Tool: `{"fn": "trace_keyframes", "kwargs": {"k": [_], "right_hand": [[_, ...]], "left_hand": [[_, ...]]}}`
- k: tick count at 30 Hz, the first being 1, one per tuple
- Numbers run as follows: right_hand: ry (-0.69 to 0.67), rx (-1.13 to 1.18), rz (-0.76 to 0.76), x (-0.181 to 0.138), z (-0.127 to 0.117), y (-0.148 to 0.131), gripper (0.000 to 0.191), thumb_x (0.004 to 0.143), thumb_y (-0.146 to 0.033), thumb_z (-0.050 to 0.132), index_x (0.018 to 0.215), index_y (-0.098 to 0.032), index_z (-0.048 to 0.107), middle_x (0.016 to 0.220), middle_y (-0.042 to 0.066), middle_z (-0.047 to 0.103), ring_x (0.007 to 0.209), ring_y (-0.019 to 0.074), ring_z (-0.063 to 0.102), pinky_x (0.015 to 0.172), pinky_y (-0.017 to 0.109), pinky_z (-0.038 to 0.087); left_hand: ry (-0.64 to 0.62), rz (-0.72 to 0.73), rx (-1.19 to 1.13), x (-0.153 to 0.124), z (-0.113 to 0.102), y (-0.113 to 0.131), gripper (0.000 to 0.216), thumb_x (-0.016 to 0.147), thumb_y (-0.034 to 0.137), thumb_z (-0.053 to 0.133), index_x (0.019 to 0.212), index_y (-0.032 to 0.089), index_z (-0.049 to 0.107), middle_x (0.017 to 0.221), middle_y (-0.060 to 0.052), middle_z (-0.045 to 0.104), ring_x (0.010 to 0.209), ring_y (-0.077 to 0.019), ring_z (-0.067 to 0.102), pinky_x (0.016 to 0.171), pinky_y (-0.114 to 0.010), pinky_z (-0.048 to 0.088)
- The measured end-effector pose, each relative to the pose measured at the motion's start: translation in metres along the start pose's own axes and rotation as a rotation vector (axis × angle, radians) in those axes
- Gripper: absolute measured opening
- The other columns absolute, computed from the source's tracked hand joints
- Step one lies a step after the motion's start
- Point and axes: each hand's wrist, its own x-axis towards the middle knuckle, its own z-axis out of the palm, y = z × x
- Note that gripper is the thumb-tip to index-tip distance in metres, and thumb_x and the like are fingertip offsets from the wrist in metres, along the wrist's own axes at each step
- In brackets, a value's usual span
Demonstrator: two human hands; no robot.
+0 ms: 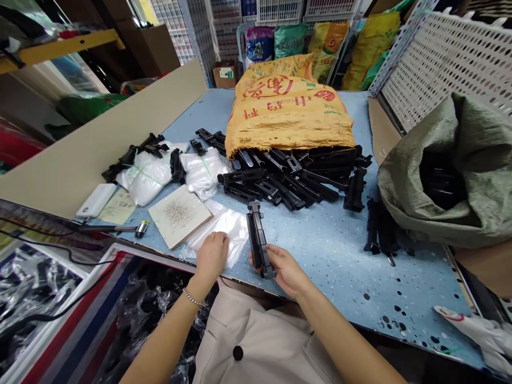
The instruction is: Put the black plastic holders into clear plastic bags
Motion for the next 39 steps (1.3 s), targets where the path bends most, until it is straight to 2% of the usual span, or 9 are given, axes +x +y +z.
{"fn": "trace_keyframes", "kwargs": {"k": [4, 8, 12, 17, 21, 24, 26, 30, 39], "right_hand": [[0.02, 0.029, 0.021, -0.002, 0.001, 0.003, 0.031, 0.076, -0.041, 0.073, 0.091, -0.014, 0.071, 0.093, 0.011, 0.073, 0.081, 0.0183, 0.069, 0.069, 0.027, 0.054], [0.033, 0.049, 0.022, -0.003, 0.005, 0.001, 0.028, 0.076, -0.039, 0.074, 0.088, -0.014, 0.072, 0.093, 0.011, 0.072, 0.082, 0.0185, 0.069, 0.069, 0.028, 0.056], [0.003, 0.07, 0.022, -0.004, 0.008, -0.003, 0.027, 0.078, -0.039, 0.072, 0.089, -0.014, 0.071, 0.095, 0.011, 0.072, 0.081, 0.0187, 0.068, 0.069, 0.028, 0.056], [-0.065, 0.168, -0.021, 0.006, 0.017, -0.009, 0.027, 0.08, -0.04, 0.069, 0.09, -0.015, 0.07, 0.095, 0.01, 0.071, 0.086, 0.0219, 0.067, 0.084, 0.04, 0.055], [-0.088, 0.238, -0.112, 0.031, 0.034, -0.01, 0.026, 0.082, -0.041, 0.065, 0.092, -0.017, 0.067, 0.095, 0.009, 0.07, 0.091, 0.023, 0.066, 0.091, 0.048, 0.051], [-0.047, 0.237, -0.142, 0.048, 0.046, -0.009, 0.029, 0.082, -0.045, 0.063, 0.093, -0.018, 0.066, 0.097, 0.008, 0.07, 0.092, 0.0231, 0.065, 0.089, 0.047, 0.051], [0.015, 0.199, -0.173, 0.054, 0.051, -0.007, 0.03, 0.078, -0.046, 0.067, 0.089, -0.018, 0.067, 0.093, 0.008, 0.071, 0.089, 0.0228, 0.066, 0.086, 0.043, 0.052], [0.105, 0.103, -0.253, 0.052, 0.052, -0.004, 0.032, 0.07, -0.047, 0.074, 0.083, -0.018, 0.068, 0.084, 0.006, 0.073, 0.084, 0.0226, 0.068, 0.079, 0.036, 0.052], [0.049, 0.133, -0.205, 0.05, 0.047, -0.004, 0.032, 0.067, -0.046, 0.077, 0.08, -0.018, 0.069, 0.081, 0.004, 0.073, 0.082, 0.0209, 0.068, 0.078, 0.034, 0.051]], "left_hand": [[-0.047, -0.028, -0.087, 0.007, -0.008, -0.005, 0.018, 0.086, 0.03, 0.055, 0.072, 0.02, 0.058, 0.071, -0.001, 0.062, 0.068, -0.0161, 0.059, 0.063, -0.025, 0.041], [-0.046, -0.146, -0.223, 0.012, -0.012, -0.006, 0.028, 0.075, 0.041, 0.065, 0.062, 0.02, 0.052, 0.058, 0.004, 0.054, 0.057, -0.0138, 0.05, 0.054, -0.024, 0.034], [-0.164, -0.129, -0.405, 0.013, -0.014, -0.007, 0.023, 0.079, 0.037, 0.056, 0.065, 0.019, 0.06, 0.059, 0.003, 0.057, 0.057, -0.0133, 0.051, 0.056, -0.024, 0.036], [-0.169, -0.177, -0.48, 0.015, -0.014, -0.007, 0.024, 0.07, 0.039, 0.066, 0.061, 0.019, 0.057, 0.052, 0.005, 0.05, 0.052, -0.0119, 0.046, 0.052, -0.023, 0.035], [-0.235, -0.141, -0.549, 0.016, -0.014, -0.003, 0.013, 0.074, 0.03, 0.06, 0.071, 0.019, 0.064, 0.06, 0.002, 0.059, 0.057, -0.0135, 0.053, 0.056, -0.024, 0.04], [-0.191, -0.15, -0.554, 0.015, -0.018, -0.003, 0.008, 0.073, 0.022, 0.058, 0.078, 0.018, 0.062, 0.069, 0.001, 0.062, 0.062, -0.0129, 0.055, 0.06, -0.024, 0.043], [-0.117, -0.108, -0.502, 0.012, -0.025, -0.005, 0.008, 0.075, 0.016, 0.053, 0.08, 0.019, 0.059, 0.071, 0.001, 0.06, 0.065, -0.0128, 0.055, 0.064, -0.024, 0.044], [0.027, 0.148, -0.197, 0.006, -0.039, -0.009, 0.026, 0.078, 0.005, 0.041, 0.079, 0.019, 0.063, 0.082, -0.004, 0.059, 0.08, -0.0172, 0.057, 0.077, -0.03, 0.047], [-0.075, 0.222, 0.078, 0.005, -0.028, -0.007, 0.029, 0.077, 0.006, 0.048, 0.091, 0.017, 0.071, 0.098, -0.01, 0.063, 0.084, -0.0215, 0.063, 0.079, -0.035, 0.053]]}}
